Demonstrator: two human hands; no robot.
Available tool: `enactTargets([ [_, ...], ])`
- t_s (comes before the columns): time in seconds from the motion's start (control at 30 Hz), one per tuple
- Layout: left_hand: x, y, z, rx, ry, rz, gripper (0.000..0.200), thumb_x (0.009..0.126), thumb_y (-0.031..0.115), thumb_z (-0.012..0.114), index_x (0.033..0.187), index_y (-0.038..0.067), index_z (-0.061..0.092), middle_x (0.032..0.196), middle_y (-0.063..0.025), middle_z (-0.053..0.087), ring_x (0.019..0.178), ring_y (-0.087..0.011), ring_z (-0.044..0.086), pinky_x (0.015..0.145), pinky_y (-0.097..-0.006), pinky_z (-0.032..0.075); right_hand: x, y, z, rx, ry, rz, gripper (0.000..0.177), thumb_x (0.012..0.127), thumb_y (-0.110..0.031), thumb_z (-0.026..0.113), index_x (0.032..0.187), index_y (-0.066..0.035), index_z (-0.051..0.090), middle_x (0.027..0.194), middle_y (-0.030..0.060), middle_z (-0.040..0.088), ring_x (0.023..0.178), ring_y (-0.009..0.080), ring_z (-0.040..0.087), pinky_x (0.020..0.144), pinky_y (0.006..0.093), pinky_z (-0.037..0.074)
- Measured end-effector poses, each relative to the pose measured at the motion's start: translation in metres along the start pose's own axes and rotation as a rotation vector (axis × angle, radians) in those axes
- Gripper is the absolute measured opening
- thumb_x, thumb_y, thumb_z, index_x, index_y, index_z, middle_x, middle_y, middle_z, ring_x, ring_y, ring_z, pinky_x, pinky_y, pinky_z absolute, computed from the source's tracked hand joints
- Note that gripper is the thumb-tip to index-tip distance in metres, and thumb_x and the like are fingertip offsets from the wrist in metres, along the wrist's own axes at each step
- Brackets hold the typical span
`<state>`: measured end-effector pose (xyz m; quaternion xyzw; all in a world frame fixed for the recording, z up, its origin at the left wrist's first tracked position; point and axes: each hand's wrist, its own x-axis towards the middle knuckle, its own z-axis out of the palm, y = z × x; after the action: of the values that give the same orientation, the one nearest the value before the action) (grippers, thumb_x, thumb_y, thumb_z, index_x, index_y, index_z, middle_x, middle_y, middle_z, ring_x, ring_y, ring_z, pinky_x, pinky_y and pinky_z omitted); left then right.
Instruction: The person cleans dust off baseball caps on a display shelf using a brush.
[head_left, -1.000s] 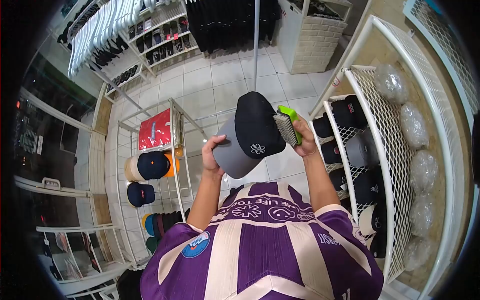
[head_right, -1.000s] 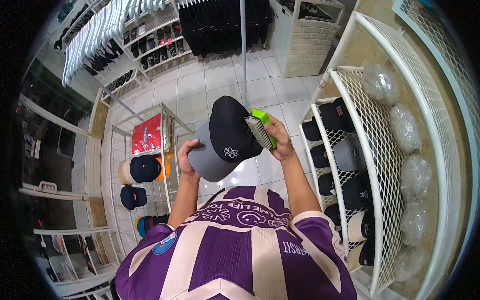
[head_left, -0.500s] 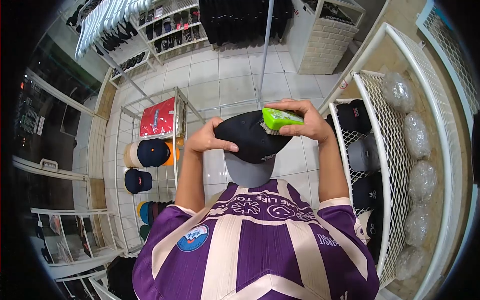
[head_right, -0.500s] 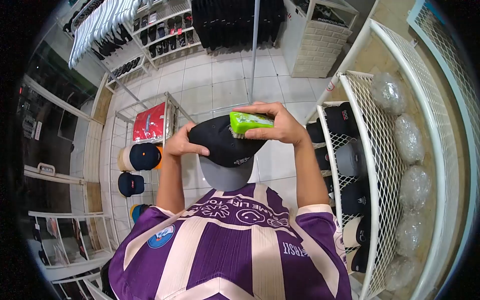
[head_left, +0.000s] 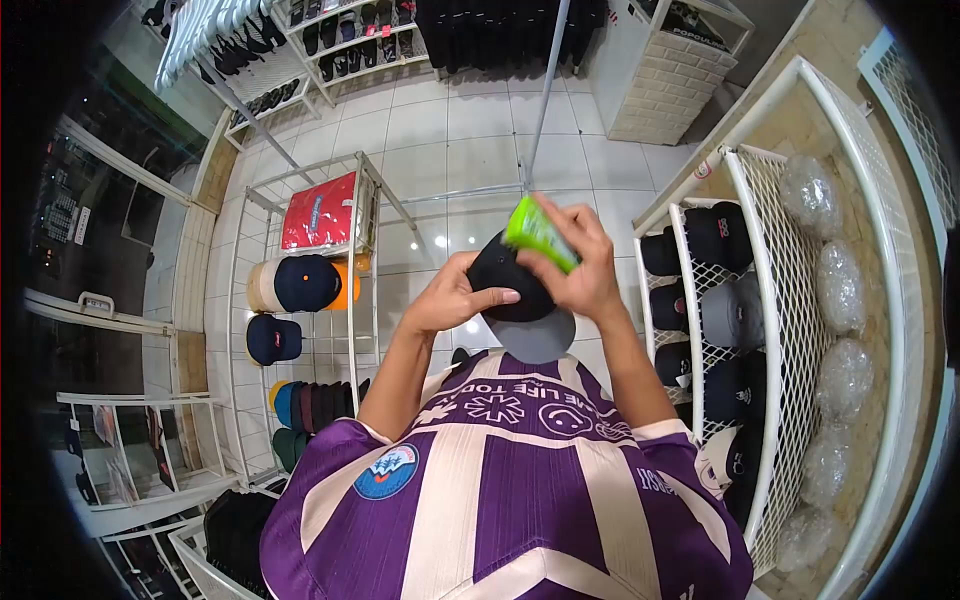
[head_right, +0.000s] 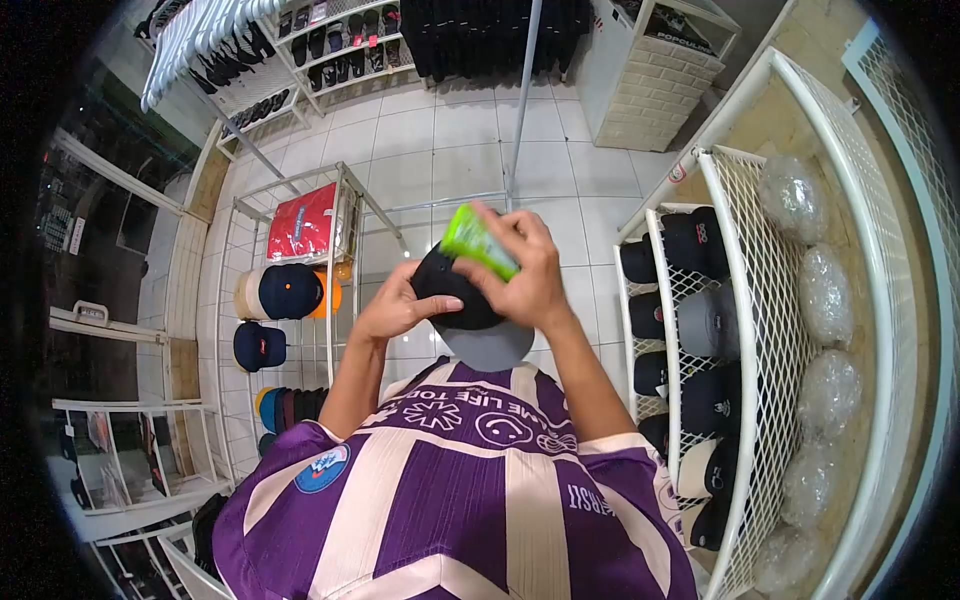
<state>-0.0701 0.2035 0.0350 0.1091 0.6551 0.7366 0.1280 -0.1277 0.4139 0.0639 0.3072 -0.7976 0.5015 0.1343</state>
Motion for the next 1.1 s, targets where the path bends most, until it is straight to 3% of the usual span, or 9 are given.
enactTargets([
  [0.1, -0.004, -0.014, 0.003, -0.082, 0.098, -0.082, 0.03, 0.085, 0.007, 0.079, 0.112, -0.001, 0.067, 0.1, -0.0024, 0.071, 0.09, -0.0091, 0.063, 0.082, -0.0263, 0.053, 0.0, 0.02, 0.01, 0.018, 0.039, 0.219, 0.059, 0.079, -0.021, 0.081, 0.132, -0.003, 0.064, 0.095, 0.0127, 0.059, 0.093, 0.0313, 0.058, 0.083, 0.0388, 0.049],
  [0.23, -0.007, -0.023, -0.003, -0.081, 0.146, -0.095, 0.038, 0.084, 0.005, 0.079, 0.119, -0.002, 0.064, 0.105, -0.0042, 0.071, 0.094, -0.0122, 0.066, 0.084, -0.028, 0.054, -0.009, -0.015, 0.016, -0.025, -0.115, -0.143, 0.064, 0.076, -0.023, 0.083, 0.135, -0.006, 0.062, 0.103, 0.0143, 0.061, 0.098, 0.0332, 0.057, 0.09, 0.0407, 0.047],
  [0.3, -0.011, -0.03, 0.0, -0.055, 0.118, -0.025, 0.04, 0.084, 0.005, 0.079, 0.12, -0.002, 0.063, 0.105, -0.0045, 0.07, 0.094, -0.0121, 0.066, 0.084, -0.028, 0.054, -0.011, 0.003, 0.029, -0.014, -0.043, -0.058, 0.063, 0.077, -0.023, 0.082, 0.134, -0.006, 0.063, 0.103, 0.015, 0.061, 0.099, 0.0332, 0.057, 0.089, 0.0406, 0.047],
  [0.4, -0.012, -0.029, 0.002, -0.155, 0.198, -0.145, 0.037, 0.084, 0.006, 0.079, 0.116, -0.002, 0.064, 0.104, -0.0043, 0.071, 0.093, -0.0118, 0.066, 0.085, -0.0281, 0.054, 0.005, 0.035, 0.033, -0.202, 0.034, 0.112, 0.06, 0.079, -0.023, 0.082, 0.133, -0.003, 0.063, 0.102, 0.0156, 0.061, 0.098, 0.0329, 0.057, 0.088, 0.0403, 0.048],
  [0.57, -0.024, -0.029, -0.013, 0.07, 0.136, -0.071, 0.039, 0.082, 0.007, 0.081, 0.116, -0.002, 0.064, 0.105, -0.0047, 0.071, 0.094, -0.0113, 0.065, 0.084, -0.0272, 0.054, 0.003, -0.004, 0.048, 0.029, -0.168, -0.151, 0.06, 0.078, -0.022, 0.083, 0.132, -0.003, 0.064, 0.099, 0.0155, 0.062, 0.094, 0.0318, 0.059, 0.087, 0.0402, 0.048],
  [0.73, -0.043, -0.021, -0.015, -0.146, 0.276, -0.133, 0.042, 0.08, 0.009, 0.083, 0.116, 0.0, 0.065, 0.101, -0.0025, 0.07, 0.089, -0.0108, 0.064, 0.081, -0.0263, 0.053, 0.021, 0.028, 0.068, -0.122, -0.047, 0.097, 0.061, 0.077, -0.021, 0.083, 0.132, -0.004, 0.064, 0.095, 0.0145, 0.06, 0.092, 0.0312, 0.058, 0.086, 0.0394, 0.048],
  [0.9, -0.058, -0.023, -0.028, -0.027, 0.193, -0.172, 0.046, 0.08, 0.009, 0.083, 0.12, -0.002, 0.063, 0.104, -0.0039, 0.071, 0.094, -0.011, 0.065, 0.087, -0.0274, 0.053, 0.001, -0.014, 0.072, 0.082, -0.264, -0.212, 0.062, 0.076, -0.023, 0.084, 0.132, -0.005, 0.065, 0.094, 0.0136, 0.059, 0.09, 0.0305, 0.057, 0.085, 0.0392, 0.048],
  [1.0, -0.061, -0.024, -0.028, -0.13, 0.205, -0.147, 0.051, 0.082, 0.009, 0.082, 0.126, -0.002, 0.06, 0.109, -0.004, 0.07, 0.098, -0.0104, 0.064, 0.09, -0.0284, 0.052, 0.016, 0.027, 0.083, -0.148, -0.096, 0.066, 0.059, 0.079, -0.023, 0.083, 0.132, -0.004, 0.064, 0.096, 0.0154, 0.059, 0.094, 0.0318, 0.058, 0.084, 0.0399, 0.048],
  [1.1, -0.064, -0.018, -0.021, -0.121, 0.297, -0.036, 0.054, 0.083, 0.008, 0.081, 0.131, -0.002, 0.056, 0.114, -0.0048, 0.069, 0.101, -0.0105, 0.063, 0.092, -0.0283, 0.052, 0.011, 0.01, 0.066, 0.083, -0.071, 0.091, 0.06, 0.078, -0.021, 0.084, 0.132, -0.004, 0.064, 0.095, 0.015, 0.06, 0.091, 0.0314, 0.058, 0.084, 0.0382, 0.048],
])
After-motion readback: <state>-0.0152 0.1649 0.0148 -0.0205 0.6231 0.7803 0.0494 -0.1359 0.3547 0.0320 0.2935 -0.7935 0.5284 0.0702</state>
